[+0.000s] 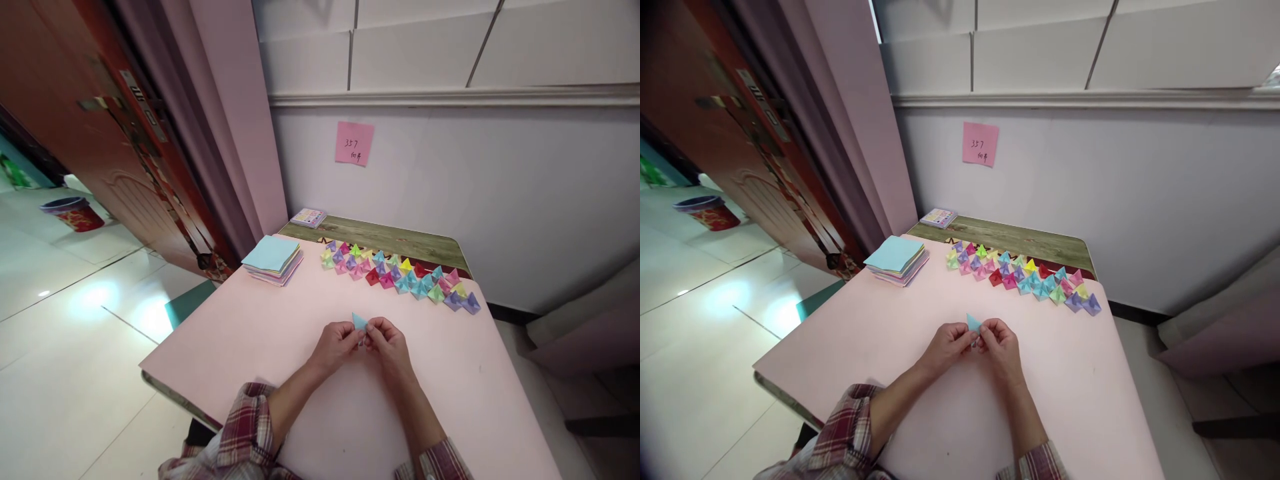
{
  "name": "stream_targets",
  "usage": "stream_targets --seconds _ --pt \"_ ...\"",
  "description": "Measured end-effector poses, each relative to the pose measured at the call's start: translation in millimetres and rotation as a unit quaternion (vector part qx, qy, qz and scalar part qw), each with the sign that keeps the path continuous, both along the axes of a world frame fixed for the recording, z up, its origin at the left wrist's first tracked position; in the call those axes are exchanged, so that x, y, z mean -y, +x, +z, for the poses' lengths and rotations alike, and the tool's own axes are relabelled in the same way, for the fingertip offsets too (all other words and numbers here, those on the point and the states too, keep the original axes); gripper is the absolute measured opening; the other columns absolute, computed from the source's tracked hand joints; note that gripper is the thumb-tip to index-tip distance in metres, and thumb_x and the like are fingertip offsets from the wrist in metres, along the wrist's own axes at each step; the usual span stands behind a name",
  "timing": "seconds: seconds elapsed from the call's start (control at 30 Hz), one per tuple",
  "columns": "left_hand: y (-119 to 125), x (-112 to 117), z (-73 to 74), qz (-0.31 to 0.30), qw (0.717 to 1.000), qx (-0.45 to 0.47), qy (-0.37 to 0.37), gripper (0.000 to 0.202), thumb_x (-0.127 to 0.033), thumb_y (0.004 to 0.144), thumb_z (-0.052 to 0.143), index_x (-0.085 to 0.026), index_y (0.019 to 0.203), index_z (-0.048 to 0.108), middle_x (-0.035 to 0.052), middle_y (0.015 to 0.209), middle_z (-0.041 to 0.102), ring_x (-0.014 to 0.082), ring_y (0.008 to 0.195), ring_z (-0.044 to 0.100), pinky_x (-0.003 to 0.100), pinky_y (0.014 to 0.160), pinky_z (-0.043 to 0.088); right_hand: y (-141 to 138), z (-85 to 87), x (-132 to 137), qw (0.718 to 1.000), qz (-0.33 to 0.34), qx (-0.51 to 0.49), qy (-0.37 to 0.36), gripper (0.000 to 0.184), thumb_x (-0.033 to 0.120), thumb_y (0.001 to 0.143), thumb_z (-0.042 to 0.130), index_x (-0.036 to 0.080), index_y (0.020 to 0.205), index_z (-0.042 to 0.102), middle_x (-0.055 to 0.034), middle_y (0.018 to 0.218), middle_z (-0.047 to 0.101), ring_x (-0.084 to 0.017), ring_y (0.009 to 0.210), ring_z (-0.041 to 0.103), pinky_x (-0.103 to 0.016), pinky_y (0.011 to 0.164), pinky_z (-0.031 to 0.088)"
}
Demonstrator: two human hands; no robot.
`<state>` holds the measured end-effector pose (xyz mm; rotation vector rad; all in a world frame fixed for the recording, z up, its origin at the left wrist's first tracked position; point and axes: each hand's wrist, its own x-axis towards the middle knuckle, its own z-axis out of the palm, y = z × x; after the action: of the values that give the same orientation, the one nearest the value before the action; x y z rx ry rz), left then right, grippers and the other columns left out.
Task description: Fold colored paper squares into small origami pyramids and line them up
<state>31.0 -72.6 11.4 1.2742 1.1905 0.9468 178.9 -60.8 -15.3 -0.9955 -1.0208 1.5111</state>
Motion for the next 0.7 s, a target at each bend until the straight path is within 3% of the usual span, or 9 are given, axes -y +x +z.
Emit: stream_targets --seconds 0.2,0.33,0.53,0.7 --pt "-1.3 1.8 3.3 0.006 0.989 -0.098 0.110 0.028 -0.034 0.084 0.053 -0.019 0.061 0.055 -0.0024 0.058 0.048 0.0117 0.055 0.039 0.024 0.054 0.028 -0.2 -2.7 -1.2 1.000 0.010 0.005 -0.008 0.031 0.046 0.071 0.077 0.019 0.084 0.067 -0.0001 0.066 0.064 -0.012 0.056 0.053 -0.023 0.052 0.044" --pt "0.6 3.8 0.8 0.045 0.980 -0.125 0.148 0.034 -0.036 0.083 0.057 -0.019 0.055 0.049 -0.0028 0.056 0.044 0.0119 0.056 0.038 0.025 0.056 0.028 0.2 -1.5 -0.3 1.000 -0.010 0.000 -0.010 0.029 0.045 0.072 0.076 0.019 0.081 0.067 0.0008 0.065 0.062 -0.012 0.057 0.053 -0.023 0.054 0.043" --pt "-0.8 1.5 1.4 0.124 0.988 0.020 0.089 0.024 -0.033 0.070 0.074 -0.018 0.078 0.057 -0.0037 0.069 0.051 0.0101 0.061 0.044 0.022 0.059 0.036 -0.6 1.2 0.0 0.998 -0.057 -0.006 -0.018 0.030 0.046 0.072 0.075 0.018 0.080 0.069 0.0010 0.064 0.060 -0.012 0.058 0.052 -0.024 0.055 0.044" --pt "-0.8 -2.2 -2.5 0.135 0.985 0.094 0.041 0.026 -0.028 0.064 0.078 -0.016 0.080 0.061 -0.0047 0.068 0.050 0.0081 0.059 0.043 0.022 0.059 0.035 -0.8 -0.7 -1.5 0.998 -0.066 0.000 -0.013 0.032 0.047 0.071 0.076 0.017 0.082 0.071 0.0002 0.067 0.061 -0.012 0.059 0.053 -0.023 0.054 0.045"
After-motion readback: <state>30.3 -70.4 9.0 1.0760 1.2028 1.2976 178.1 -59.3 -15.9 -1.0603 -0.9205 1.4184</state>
